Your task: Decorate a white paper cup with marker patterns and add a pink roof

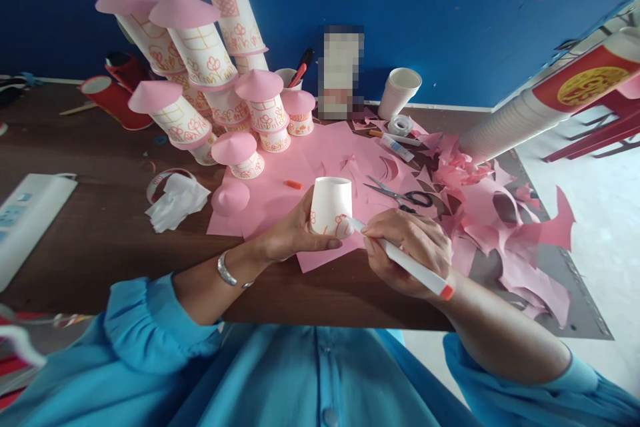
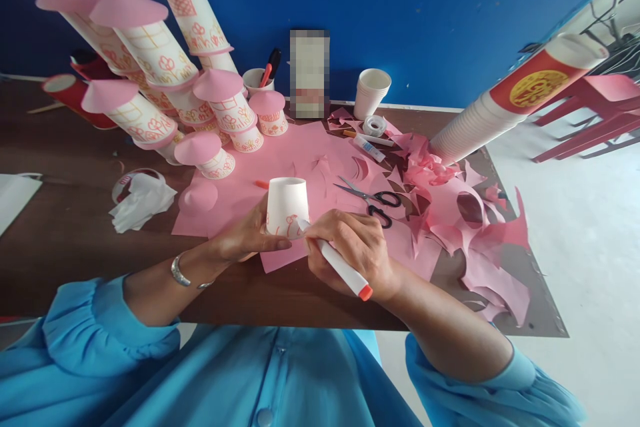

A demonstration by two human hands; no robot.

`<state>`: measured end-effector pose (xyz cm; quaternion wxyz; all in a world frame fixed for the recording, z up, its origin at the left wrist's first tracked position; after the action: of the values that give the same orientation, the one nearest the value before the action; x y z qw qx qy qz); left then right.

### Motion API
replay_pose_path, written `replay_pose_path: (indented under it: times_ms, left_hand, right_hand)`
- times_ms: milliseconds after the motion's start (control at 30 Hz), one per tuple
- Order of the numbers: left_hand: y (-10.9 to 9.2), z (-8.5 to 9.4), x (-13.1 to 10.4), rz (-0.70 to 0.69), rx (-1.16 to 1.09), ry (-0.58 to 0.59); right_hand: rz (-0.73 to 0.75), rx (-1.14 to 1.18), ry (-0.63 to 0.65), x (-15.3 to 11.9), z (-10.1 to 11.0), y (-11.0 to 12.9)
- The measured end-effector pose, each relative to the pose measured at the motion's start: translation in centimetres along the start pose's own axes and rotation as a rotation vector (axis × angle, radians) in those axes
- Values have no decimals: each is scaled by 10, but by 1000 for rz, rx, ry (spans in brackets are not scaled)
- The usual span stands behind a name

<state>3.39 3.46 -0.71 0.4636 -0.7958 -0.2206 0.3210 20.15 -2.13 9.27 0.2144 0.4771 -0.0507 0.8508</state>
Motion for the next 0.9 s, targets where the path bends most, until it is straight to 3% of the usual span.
replay_pose_path:
  times_ms: [900]
  left_hand:
    - [-2,2,0,-43,-5,-24]
  right_hand:
    - [11,-25,38,1,-1,2]
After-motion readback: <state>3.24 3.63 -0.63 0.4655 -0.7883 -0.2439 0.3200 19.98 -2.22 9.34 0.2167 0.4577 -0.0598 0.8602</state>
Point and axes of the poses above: each hand's wrist, its own x-axis towards the middle knuckle, its own z-axis out of the back of the hand, y = z × x, the point moved 5 cm from there along x, towards the middle knuckle, and after that the axes turned 15 degrees about z, right-handed, at the moved point
